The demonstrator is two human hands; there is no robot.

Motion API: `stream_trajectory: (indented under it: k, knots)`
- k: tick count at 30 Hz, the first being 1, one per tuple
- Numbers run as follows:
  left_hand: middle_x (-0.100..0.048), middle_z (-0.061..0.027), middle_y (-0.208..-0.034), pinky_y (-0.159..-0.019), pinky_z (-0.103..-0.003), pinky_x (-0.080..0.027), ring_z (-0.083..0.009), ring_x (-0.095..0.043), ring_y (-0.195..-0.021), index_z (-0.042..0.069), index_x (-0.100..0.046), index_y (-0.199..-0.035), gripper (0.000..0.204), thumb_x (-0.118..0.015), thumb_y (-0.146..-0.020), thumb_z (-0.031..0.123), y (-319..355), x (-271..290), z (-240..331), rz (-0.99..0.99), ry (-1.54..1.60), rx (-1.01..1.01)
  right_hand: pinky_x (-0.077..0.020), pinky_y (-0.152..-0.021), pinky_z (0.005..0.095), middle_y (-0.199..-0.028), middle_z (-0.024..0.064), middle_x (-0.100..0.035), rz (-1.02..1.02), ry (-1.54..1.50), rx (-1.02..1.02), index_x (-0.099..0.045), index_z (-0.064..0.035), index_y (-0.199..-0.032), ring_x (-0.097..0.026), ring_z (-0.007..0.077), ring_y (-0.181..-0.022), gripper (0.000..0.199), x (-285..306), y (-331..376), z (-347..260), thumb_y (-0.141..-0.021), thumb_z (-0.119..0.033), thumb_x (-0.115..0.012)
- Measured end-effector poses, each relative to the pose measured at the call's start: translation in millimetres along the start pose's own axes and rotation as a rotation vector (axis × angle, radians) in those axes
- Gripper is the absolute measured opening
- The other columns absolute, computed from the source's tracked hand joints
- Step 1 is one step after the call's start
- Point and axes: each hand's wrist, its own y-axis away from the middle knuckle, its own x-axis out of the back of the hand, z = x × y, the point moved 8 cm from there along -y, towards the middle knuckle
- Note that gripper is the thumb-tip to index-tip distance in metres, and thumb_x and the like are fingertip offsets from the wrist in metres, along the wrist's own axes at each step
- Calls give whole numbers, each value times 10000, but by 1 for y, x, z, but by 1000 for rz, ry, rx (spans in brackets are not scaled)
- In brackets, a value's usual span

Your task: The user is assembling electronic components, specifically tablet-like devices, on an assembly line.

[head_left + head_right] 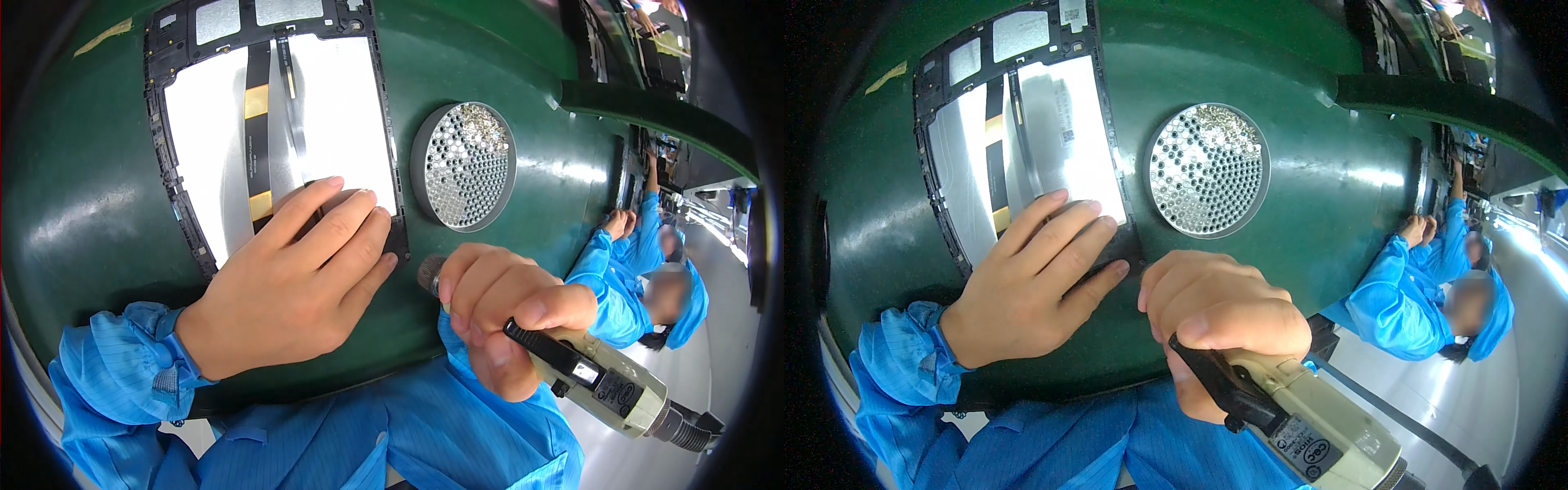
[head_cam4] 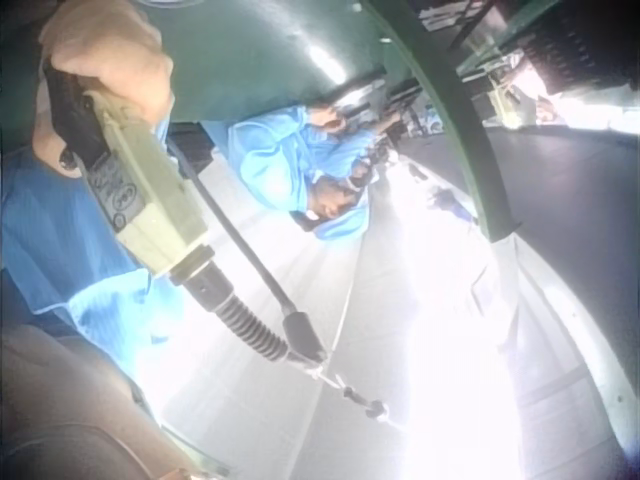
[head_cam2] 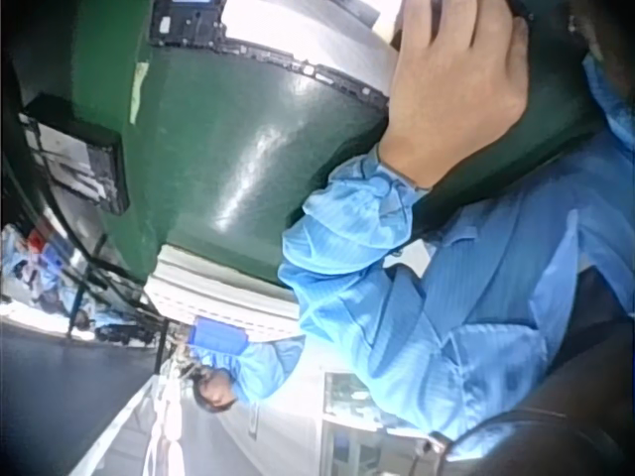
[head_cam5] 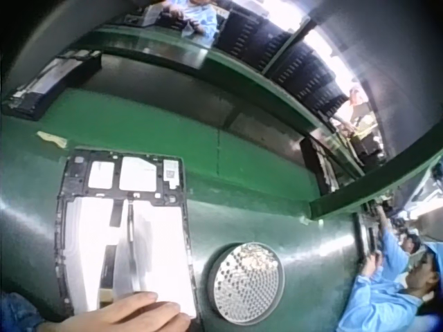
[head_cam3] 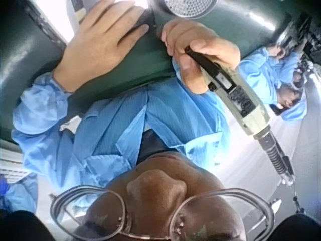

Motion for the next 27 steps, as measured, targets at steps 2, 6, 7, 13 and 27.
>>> stream_trajectory:
  k: [2, 6, 7, 13, 27]
  knots:
    - [-591, -177, -1124, -1004, -495, -404, -330, -541, -1110, 27, -708, -955, 227, -650, -760, 128, 1, 0, 0, 1, 1, 5, -443, -538, 346, -659, 47, -503, 8, -2, -4, -444, -61, -1096, -519, 172, -544, 324, -1, 0, 0, -805, -42, -584]
    - [-592, -174, -1121, -1013, -494, -396, -327, -541, -1109, 30, -710, -946, 216, -652, -762, 128, -1, -3, -1, 0, 19, -2, -478, -519, 398, -651, 123, -560, 130, -90, 7, -497, 3, -1004, -540, 224, -512, 346, 8, 4, -1, -693, 87, -623]
    - [-592, -174, -1121, -1013, -494, -396, -327, -541, -1109, 30, -710, -946, 216, -652, -762, 128, 0, -3, -1, -2, 17, 4, -478, -519, 398, -651, 123, -560, 128, -96, 5, -497, 3, -1004, -540, 224, -512, 346, 6, 4, -2, -693, 87, -623]
    - [-591, -173, -1117, -1016, -494, -393, -325, -539, -1109, 30, -712, -934, 210, -655, -760, 133, 1, -1, -1, 18, 63, 42, -435, -530, 328, -654, 27, -499, 106, -9, 29, -447, -81, -1083, -516, 157, -533, 298, 4, 2, -8, -813, -63, -572]
    - [-596, -165, -1101, -1011, -490, -397, -320, -541, -1102, 27, -710, -926, 199, -655, -765, 131, 1, -2, 0, 36, 20, 13, -434, -545, 346, -659, 43, -502, 87, 4, -6, -447, -70, -1107, -517, 173, -543, 326, 2, 3, 0, -811, -55, -583]
